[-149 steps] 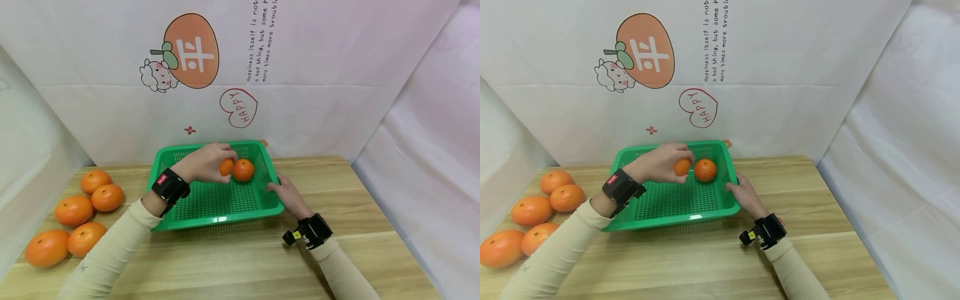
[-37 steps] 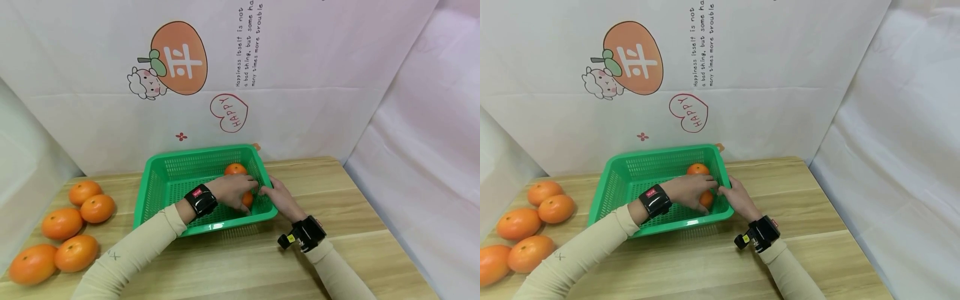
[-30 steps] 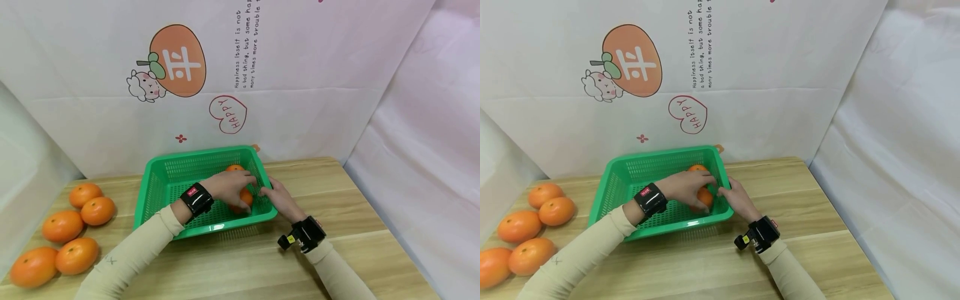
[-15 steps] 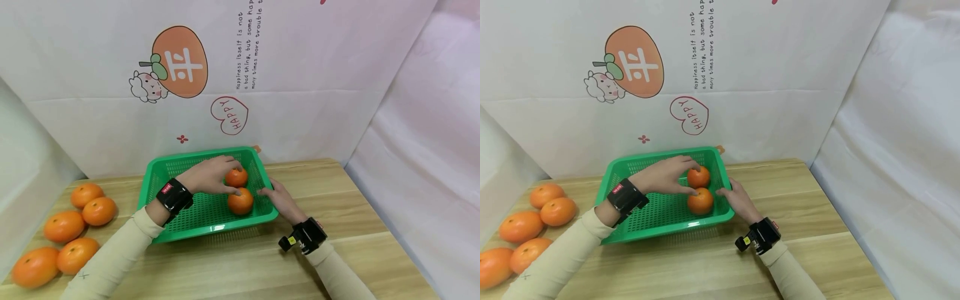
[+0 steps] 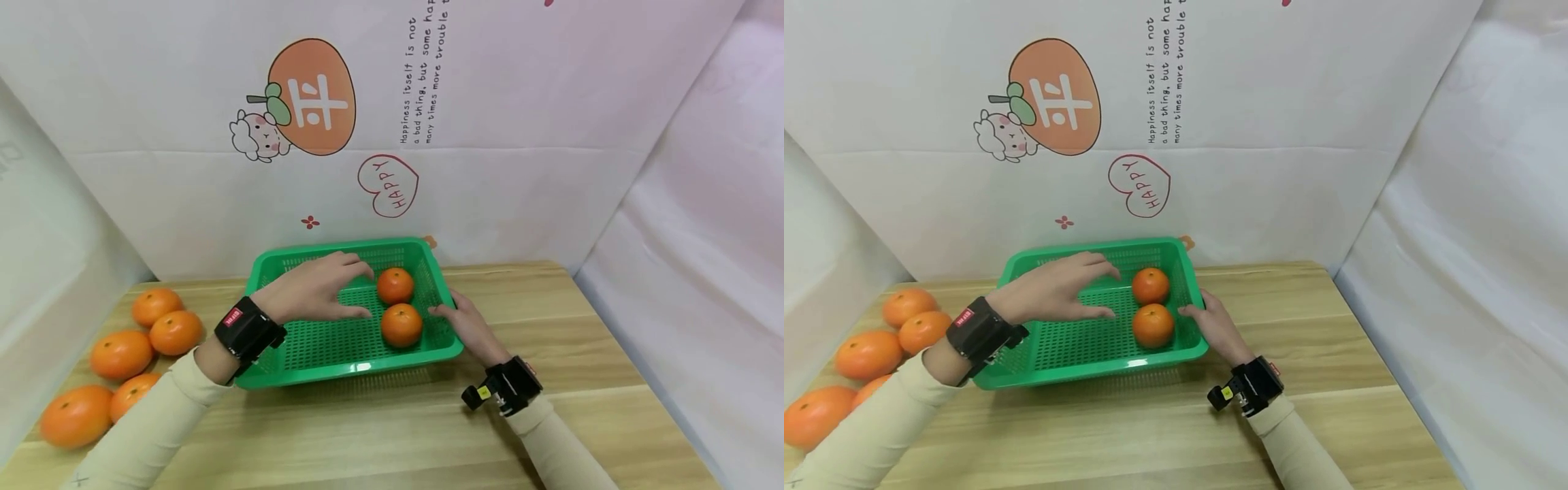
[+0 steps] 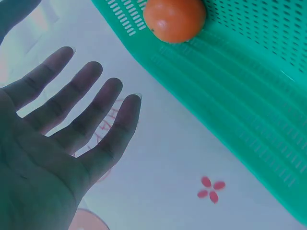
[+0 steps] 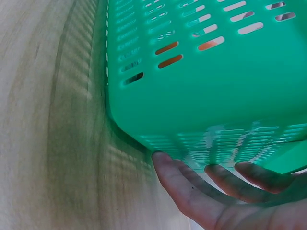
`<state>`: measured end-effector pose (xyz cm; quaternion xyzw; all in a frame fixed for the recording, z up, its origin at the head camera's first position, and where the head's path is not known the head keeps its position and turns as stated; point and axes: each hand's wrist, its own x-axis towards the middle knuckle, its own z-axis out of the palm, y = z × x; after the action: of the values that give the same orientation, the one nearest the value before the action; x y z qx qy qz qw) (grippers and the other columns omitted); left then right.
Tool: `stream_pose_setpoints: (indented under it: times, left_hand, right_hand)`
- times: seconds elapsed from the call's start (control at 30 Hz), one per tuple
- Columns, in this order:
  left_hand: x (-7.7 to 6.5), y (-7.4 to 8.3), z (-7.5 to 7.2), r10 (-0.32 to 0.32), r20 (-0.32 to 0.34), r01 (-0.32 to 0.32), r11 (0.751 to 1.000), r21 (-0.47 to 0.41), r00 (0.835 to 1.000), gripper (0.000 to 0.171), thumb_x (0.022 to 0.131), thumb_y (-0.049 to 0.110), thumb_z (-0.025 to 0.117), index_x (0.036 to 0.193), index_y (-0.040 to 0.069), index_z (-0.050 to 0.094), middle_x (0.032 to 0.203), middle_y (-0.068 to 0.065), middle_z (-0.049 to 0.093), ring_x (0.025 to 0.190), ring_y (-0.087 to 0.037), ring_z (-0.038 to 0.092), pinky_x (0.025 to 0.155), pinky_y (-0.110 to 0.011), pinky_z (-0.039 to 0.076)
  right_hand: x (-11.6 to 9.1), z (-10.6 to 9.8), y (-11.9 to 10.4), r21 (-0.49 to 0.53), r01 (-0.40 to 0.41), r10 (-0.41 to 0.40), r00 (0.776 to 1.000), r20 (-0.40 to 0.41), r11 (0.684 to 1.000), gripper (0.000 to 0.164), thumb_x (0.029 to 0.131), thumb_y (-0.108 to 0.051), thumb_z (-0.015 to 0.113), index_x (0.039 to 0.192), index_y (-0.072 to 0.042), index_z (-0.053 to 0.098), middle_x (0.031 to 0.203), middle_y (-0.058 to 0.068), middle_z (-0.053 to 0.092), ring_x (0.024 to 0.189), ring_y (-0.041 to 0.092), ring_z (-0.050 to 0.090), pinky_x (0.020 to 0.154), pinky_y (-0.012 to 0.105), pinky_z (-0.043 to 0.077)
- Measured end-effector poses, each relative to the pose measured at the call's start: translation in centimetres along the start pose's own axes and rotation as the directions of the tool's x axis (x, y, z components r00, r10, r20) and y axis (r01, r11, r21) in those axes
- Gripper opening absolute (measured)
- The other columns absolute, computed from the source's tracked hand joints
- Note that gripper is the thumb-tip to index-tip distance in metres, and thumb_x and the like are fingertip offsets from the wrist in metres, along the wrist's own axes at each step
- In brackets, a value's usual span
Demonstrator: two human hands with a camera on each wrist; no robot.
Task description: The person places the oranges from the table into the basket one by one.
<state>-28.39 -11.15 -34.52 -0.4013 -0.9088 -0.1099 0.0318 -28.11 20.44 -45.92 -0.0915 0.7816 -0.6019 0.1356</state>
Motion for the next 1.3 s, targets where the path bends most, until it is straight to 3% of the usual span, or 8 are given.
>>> stream_pose_setpoints:
  times: [0.3, 0.57, 0.7, 0.9, 1.0, 1.3]
  left_hand:
    - [-3.0, -1.7, -1.5, -0.062, -0.075, 0.063, 0.998, 0.015, 0.995, 0.051, 0.093, 0.043, 0.080, 0.130, 0.011, 0.067, 0.125, -0.006, 0.069, 0.113, -0.024, 0.066, 0.097, -0.043, 0.059]
    - [-5.0, -2.9, -2.8, -0.056, -0.175, 0.053, 0.998, -0.026, 0.983, 0.037, 0.097, 0.027, 0.078, 0.126, 0.006, 0.068, 0.124, -0.011, 0.069, 0.115, -0.028, 0.066, 0.099, -0.047, 0.057]
    - [-6.4, -3.5, -3.3, -0.020, -0.276, 0.017, 1.000, -0.015, 0.961, 0.026, 0.096, 0.018, 0.078, 0.118, 0.007, 0.071, 0.115, -0.007, 0.070, 0.103, -0.023, 0.067, 0.087, -0.042, 0.059]
    - [-8.7, -4.8, -3.9, 0.041, -0.417, -0.013, 0.997, 0.071, 0.908, 0.025, 0.088, 0.004, 0.082, 0.110, 0.007, 0.071, 0.106, -0.005, 0.070, 0.089, -0.018, 0.068, 0.071, -0.037, 0.062]
    - [-9.8, -5.6, -4.1, 0.025, -0.435, 0.014, 0.996, 0.086, 0.900, 0.027, 0.086, 0.001, 0.082, 0.110, 0.006, 0.072, 0.105, -0.005, 0.070, 0.089, -0.019, 0.069, 0.071, -0.038, 0.063]
    - [-13.0, -8.0, -3.6, -0.106, -0.437, 0.152, 0.986, 0.072, 0.893, 0.023, 0.088, 0.003, 0.081, 0.109, 0.008, 0.073, 0.105, -0.005, 0.071, 0.092, -0.022, 0.069, 0.072, -0.040, 0.063]
  right_hand:
    - [0.1, 0.0, 0.1, 0.002, -0.007, 0.007, 1.000, -0.011, 1.000, 0.066, 0.105, -0.025, 0.054, 0.165, -0.010, 0.032, 0.155, 0.026, 0.052, 0.124, 0.036, 0.067, 0.091, 0.041, 0.063]
    - [0.1, -0.3, 0.0, -0.011, 0.004, -0.005, 1.000, -0.024, 1.000, 0.063, 0.105, -0.025, 0.054, 0.163, -0.009, 0.035, 0.153, 0.026, 0.054, 0.122, 0.037, 0.068, 0.091, 0.042, 0.063]
    - [0.1, -0.2, -0.1, -0.004, 0.007, -0.007, 1.000, -0.011, 1.000, 0.062, 0.106, -0.024, 0.053, 0.163, -0.008, 0.035, 0.154, 0.025, 0.053, 0.124, 0.037, 0.067, 0.092, 0.043, 0.063]
    - [-0.1, 0.0, -0.2, 0.001, 0.001, -0.001, 1.000, -0.018, 1.000, 0.062, 0.106, -0.024, 0.054, 0.163, -0.008, 0.035, 0.153, 0.025, 0.054, 0.122, 0.036, 0.068, 0.091, 0.041, 0.063]
    - [-0.1, 0.0, -0.3, -0.005, 0.003, -0.003, 1.000, -0.022, 1.000, 0.062, 0.106, -0.024, 0.053, 0.163, -0.008, 0.036, 0.153, 0.024, 0.055, 0.122, 0.034, 0.069, 0.091, 0.040, 0.063]
    - [-0.1, 0.1, -0.2, -0.010, 0.003, -0.003, 1.000, -0.025, 1.000, 0.062, 0.105, -0.024, 0.054, 0.162, -0.009, 0.037, 0.153, 0.024, 0.054, 0.123, 0.035, 0.068, 0.091, 0.043, 0.063]
